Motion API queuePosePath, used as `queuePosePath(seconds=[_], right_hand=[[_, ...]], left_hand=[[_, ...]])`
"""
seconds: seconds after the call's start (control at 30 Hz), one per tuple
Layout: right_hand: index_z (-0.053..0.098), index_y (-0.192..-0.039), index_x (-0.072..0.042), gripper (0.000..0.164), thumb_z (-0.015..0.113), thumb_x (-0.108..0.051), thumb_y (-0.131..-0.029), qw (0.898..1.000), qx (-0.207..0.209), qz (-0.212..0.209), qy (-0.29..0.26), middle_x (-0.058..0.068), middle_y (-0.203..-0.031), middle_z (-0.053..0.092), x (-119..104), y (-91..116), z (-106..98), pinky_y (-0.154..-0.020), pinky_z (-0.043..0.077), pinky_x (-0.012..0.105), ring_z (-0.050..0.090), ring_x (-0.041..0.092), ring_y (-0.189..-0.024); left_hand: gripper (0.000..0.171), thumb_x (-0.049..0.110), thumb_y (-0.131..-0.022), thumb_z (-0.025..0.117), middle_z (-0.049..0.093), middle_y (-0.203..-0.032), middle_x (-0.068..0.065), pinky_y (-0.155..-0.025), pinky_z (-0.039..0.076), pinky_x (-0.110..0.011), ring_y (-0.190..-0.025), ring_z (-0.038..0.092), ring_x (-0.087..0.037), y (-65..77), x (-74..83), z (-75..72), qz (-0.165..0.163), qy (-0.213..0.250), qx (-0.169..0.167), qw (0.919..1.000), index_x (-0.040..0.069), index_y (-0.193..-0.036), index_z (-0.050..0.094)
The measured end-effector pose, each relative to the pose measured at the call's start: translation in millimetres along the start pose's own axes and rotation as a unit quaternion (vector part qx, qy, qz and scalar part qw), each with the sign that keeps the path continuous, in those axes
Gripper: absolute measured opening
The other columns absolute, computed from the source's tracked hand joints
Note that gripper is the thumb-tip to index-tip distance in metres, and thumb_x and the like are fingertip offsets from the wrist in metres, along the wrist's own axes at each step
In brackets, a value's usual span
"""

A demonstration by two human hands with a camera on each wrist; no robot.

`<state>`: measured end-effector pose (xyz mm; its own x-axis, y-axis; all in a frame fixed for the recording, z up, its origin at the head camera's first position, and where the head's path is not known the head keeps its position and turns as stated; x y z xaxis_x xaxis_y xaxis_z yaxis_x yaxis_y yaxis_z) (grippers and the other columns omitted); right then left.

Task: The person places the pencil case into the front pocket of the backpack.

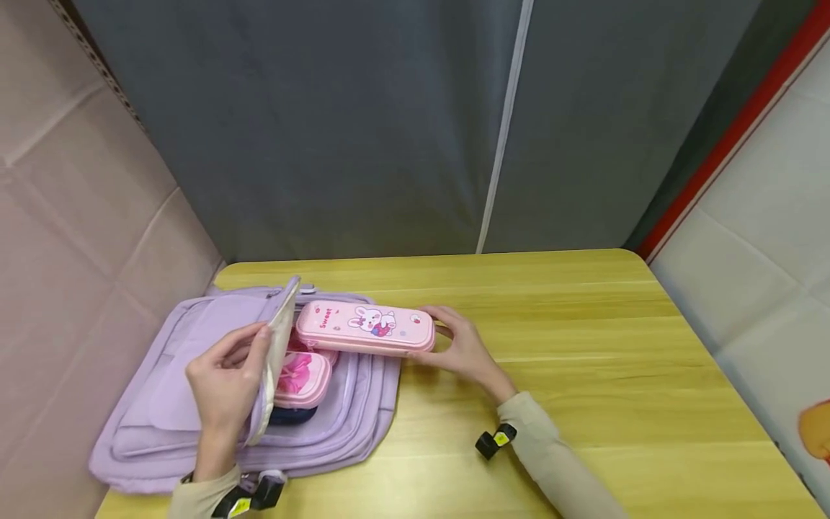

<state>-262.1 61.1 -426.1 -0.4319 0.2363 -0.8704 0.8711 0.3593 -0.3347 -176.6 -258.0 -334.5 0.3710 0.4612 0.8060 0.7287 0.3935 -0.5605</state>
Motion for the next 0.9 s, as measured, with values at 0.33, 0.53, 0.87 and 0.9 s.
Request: queuePosePath(seconds=[0.33,0.53,0.87,0.9], right_hand=[[0.048,-0.132,-0.023,0.079,0.083,-0.037,-0.063,0.995,-0.012,-0.043,0.085,-0.005,-0.127,0.053,-13,-15,16,-0.088,0.052,0.032,0.054,0.01,-0.104],[0.047,-0.134,-0.026,0.082,0.085,-0.033,-0.062,0.995,-0.004,-0.038,0.095,-0.004,-0.115,0.051,-18,-22,29,-0.086,0.053,0.033,0.056,0.009,-0.094],[0.051,-0.126,-0.005,0.076,0.085,-0.028,-0.062,0.999,0.029,-0.02,0.031,0.004,-0.116,0.057,-18,-24,40,-0.092,0.052,0.029,0.061,0.016,-0.106],[0.05,-0.126,-0.003,0.073,0.084,-0.024,-0.064,0.999,0.023,-0.023,0.01,0.007,-0.119,0.056,-19,-24,42,-0.092,0.052,0.029,0.06,0.019,-0.108]], left_hand=[[0.011,0.01,-0.077,0.073,0.069,-0.074,0.02,-0.057,0.056,-0.018,-0.062,0.067,-0.004,-7.1,-0.7,5.5,-0.001,0.018,-0.013,0.9998,0.008,-0.088,0.074],[0.012,0.008,-0.077,0.072,0.069,-0.076,0.017,-0.059,0.057,-0.018,-0.063,0.067,-0.004,-6.0,-2.1,4.2,-0.009,0.018,-0.022,0.9995,0.004,-0.088,0.073],[0.012,0.009,-0.077,0.073,0.069,-0.076,0.019,-0.059,0.057,-0.02,-0.063,0.068,-0.007,-1.7,-1.4,7.2,-0.003,0.02,-0.031,0.9993,0.009,-0.089,0.074],[0.012,0.009,-0.077,0.073,0.069,-0.077,0.019,-0.059,0.057,-0.02,-0.063,0.068,-0.006,-1.6,-1.2,7.4,-0.002,0.02,-0.032,0.9993,0.01,-0.089,0.074]])
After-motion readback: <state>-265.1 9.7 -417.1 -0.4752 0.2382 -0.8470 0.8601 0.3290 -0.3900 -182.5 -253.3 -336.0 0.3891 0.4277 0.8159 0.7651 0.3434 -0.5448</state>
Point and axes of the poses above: each hand's wrist, its own y-axis away from the middle knuckle, its own z-axis out of the palm, x = y × z, the point moved 9 cm from there along -y, towards the middle knuckle
